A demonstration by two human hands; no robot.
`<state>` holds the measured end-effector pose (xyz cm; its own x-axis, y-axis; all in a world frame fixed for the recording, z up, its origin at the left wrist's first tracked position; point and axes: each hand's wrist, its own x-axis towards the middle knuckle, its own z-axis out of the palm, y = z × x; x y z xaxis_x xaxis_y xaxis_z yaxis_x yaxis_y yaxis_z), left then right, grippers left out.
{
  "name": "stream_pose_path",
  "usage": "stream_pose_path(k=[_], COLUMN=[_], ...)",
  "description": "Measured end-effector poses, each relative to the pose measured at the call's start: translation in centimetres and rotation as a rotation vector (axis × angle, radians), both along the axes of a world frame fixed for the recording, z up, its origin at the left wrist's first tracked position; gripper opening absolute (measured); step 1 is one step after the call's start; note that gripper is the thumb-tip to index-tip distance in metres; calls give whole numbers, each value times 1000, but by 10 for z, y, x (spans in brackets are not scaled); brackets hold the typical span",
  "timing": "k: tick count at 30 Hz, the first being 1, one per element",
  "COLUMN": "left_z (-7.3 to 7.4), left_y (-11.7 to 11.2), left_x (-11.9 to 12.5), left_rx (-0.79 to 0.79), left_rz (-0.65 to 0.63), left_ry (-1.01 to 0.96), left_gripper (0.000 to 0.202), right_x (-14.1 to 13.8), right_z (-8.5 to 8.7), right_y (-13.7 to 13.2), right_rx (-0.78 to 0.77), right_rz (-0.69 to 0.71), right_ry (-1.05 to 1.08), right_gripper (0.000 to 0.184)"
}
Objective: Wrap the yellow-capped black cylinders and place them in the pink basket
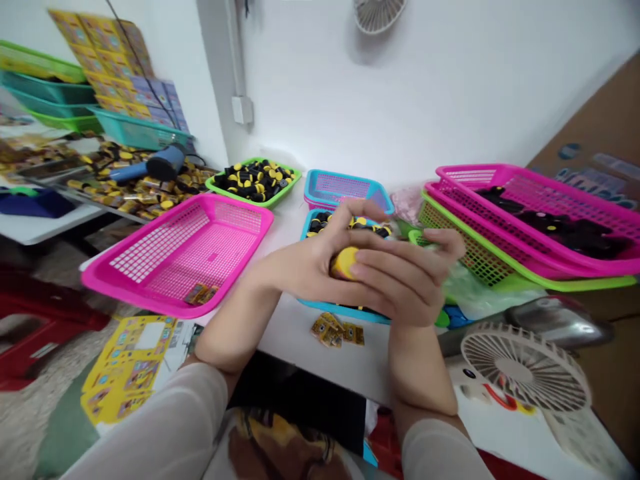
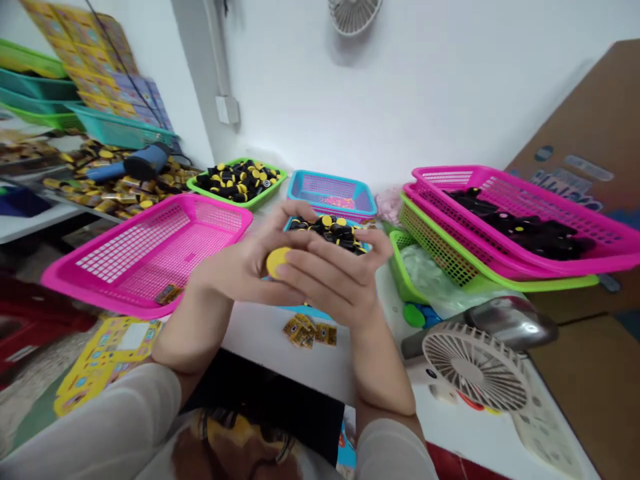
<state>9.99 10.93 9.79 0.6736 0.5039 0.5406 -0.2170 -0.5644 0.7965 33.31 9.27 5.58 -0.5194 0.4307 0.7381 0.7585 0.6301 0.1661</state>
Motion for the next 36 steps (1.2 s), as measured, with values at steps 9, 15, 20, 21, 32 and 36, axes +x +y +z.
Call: stream_pose_path(k=[9, 15, 20, 21, 32, 36], left_z=[6, -47, -86, -88, -84, -59], left_y=[-62, 10, 35, 37, 35, 16], left_x=[-117, -246, -272, -270, -248, -217], left_rx=[201, -260, -296, -316, -377, -201], left_rz=[1064, 869, 766, 757, 701, 863], left_ry=[379, 1195, 1256, 1284, 1385, 1383], left_gripper=[13, 25, 34, 34, 31, 52], right_x=[-35, -18, -43, -52, -86, -82], right_z=[30, 8, 1, -1, -19, -11], right_y=[0, 21, 30, 30, 27, 24], right_rx=[151, -268, -632, -711, -944, -1003], right_rz=[240, -154, -160, -163, -246, -210], right_ry=[-87, -228, -310, -355, -507, -508], right_gripper=[39, 29, 28, 30, 52, 44])
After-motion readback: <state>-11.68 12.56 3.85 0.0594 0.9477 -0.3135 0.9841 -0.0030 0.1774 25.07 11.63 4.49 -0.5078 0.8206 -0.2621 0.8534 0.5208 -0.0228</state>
